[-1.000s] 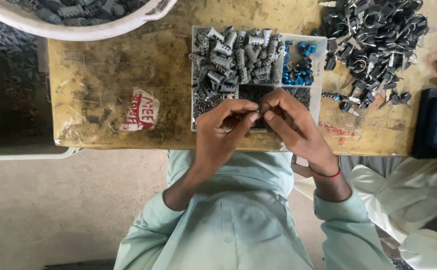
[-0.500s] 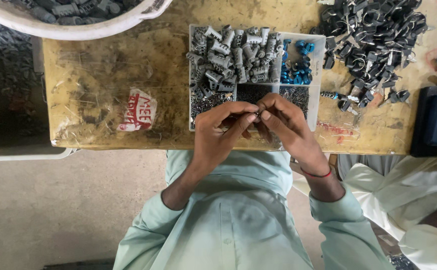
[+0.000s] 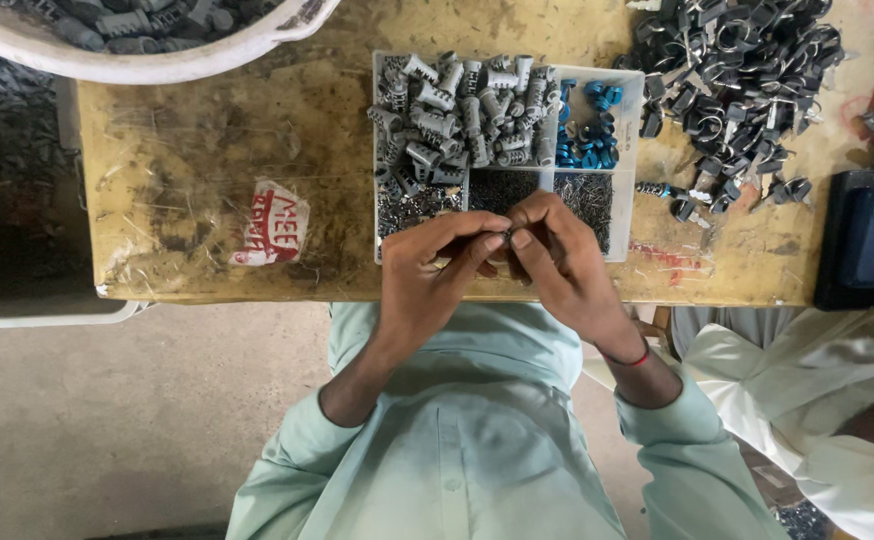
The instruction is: The person assembles small hardware components by hand at a workbench. They repeatedly pick a grey plastic piece, insert a metal pin, and add a blue cap, then place the assembled unit on the table. The process is repeated with multiple components.
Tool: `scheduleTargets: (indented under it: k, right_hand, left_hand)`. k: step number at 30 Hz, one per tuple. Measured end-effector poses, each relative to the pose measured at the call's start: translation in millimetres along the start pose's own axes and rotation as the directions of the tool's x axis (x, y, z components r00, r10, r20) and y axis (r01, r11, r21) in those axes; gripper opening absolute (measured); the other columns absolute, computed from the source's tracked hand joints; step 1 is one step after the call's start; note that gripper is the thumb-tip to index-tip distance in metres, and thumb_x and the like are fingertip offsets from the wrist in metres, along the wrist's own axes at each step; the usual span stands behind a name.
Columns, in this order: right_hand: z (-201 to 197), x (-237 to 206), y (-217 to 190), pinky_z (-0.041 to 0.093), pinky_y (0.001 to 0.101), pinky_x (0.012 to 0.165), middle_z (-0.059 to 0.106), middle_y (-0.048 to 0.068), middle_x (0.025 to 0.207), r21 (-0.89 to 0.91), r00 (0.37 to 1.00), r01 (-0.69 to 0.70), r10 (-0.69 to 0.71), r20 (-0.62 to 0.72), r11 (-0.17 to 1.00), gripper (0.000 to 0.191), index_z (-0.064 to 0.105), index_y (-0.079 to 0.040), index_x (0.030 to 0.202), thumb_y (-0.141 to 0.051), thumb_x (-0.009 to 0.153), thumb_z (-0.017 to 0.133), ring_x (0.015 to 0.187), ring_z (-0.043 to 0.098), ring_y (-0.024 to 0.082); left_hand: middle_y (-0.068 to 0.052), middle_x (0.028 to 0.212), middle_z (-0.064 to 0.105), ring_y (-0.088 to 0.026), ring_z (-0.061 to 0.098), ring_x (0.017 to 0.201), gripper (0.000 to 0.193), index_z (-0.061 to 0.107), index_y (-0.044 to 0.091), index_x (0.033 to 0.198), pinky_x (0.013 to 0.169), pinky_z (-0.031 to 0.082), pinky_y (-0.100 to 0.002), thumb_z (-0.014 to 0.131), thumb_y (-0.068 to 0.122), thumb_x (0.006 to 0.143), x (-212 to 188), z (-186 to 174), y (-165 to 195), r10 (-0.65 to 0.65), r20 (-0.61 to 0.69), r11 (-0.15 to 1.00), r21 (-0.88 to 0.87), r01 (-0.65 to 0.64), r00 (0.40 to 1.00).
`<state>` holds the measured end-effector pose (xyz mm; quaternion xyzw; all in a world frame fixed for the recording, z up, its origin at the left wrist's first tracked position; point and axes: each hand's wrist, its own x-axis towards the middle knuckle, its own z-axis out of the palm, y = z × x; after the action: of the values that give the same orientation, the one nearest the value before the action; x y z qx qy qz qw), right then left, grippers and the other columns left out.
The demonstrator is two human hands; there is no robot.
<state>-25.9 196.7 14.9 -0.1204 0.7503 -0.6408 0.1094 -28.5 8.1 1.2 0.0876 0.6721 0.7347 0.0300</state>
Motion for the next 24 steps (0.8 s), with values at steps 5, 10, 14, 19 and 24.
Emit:
scheduleTargets:
  k: [5, 10, 14, 19, 24]
  right_hand:
    - [-11, 3, -13, 0.047, 0.0238, 0.062, 0.055, 0.004, 0.089, -0.198, 0.998, -0.026, 0.035, 0.044, 0.980, 0.002, 0.054, 0.001, 0.106, 0.002, 0.105, 0.056, 0.072, 0.058, 0.007]
    - [-17, 8, -19, 0.052, 0.0233, 0.064, 0.061, 0.005, 0.093, -0.219, 0.995, -0.065, 0.080, 0.060, 0.974, 0.008, 0.057, 0.001, 0.111, 0.001, 0.103, 0.057, 0.075, 0.066, 0.008]
    - [-15, 8, -19, 0.050, 0.0257, 0.070, 0.064, 0.009, 0.104, -0.490, 0.990, 0.093, -0.132, -0.046, 0.867, 0.015, 0.061, 0.001, 0.117, 0.004, 0.102, 0.058, 0.085, 0.063, 0.012]
    - [-9, 9, -16, 0.050, 0.0228, 0.061, 0.062, 0.004, 0.095, -0.090, 0.983, -0.181, 0.178, -0.039, 0.979, 0.013, 0.061, 0.001, 0.111, 0.000, 0.099, 0.067, 0.076, 0.061, 0.006]
    - [-15, 10, -17, 0.053, 0.0238, 0.064, 0.063, 0.004, 0.098, 0.006, 0.971, -0.239, 0.239, 0.031, 0.971, 0.009, 0.062, 0.000, 0.108, -0.001, 0.100, 0.066, 0.081, 0.061, 0.006]
  left_hand:
    - [-0.007, 0.103, 0.076, -0.011, 0.075, 0.086, 0.016, 0.073, 0.002, 0.113, 0.074, 0.063, -0.024, 0.074, 0.001, 0.098, 1, -2, 4, 0.029, 0.040, 0.997, 0.075, -0.032, 0.999]
    - [-0.004, 0.100, 0.076, -0.008, 0.076, 0.085, 0.013, 0.071, 0.002, 0.110, 0.077, 0.064, -0.024, 0.072, 0.000, 0.098, 4, -5, 4, 0.011, 0.063, 0.998, 0.064, -0.015, 0.998]
    - [-0.004, 0.096, 0.075, -0.008, 0.074, 0.080, 0.011, 0.071, 0.001, 0.108, 0.071, 0.061, -0.023, 0.072, -0.002, 0.097, 5, -4, 4, 0.011, 0.027, 0.996, 0.091, -0.013, 1.000]
    - [-0.005, 0.095, 0.075, -0.008, 0.074, 0.079, 0.009, 0.070, 0.000, 0.108, 0.069, 0.060, -0.023, 0.070, -0.001, 0.098, 7, -2, 3, -0.026, 0.007, 0.998, 0.061, 0.025, 1.000]
    - [-0.005, 0.093, 0.074, -0.008, 0.073, 0.079, 0.008, 0.070, -0.001, 0.108, 0.069, 0.061, -0.023, 0.068, -0.001, 0.100, 8, -5, 0, -0.034, 0.033, 0.999, 0.018, 0.034, 0.999]
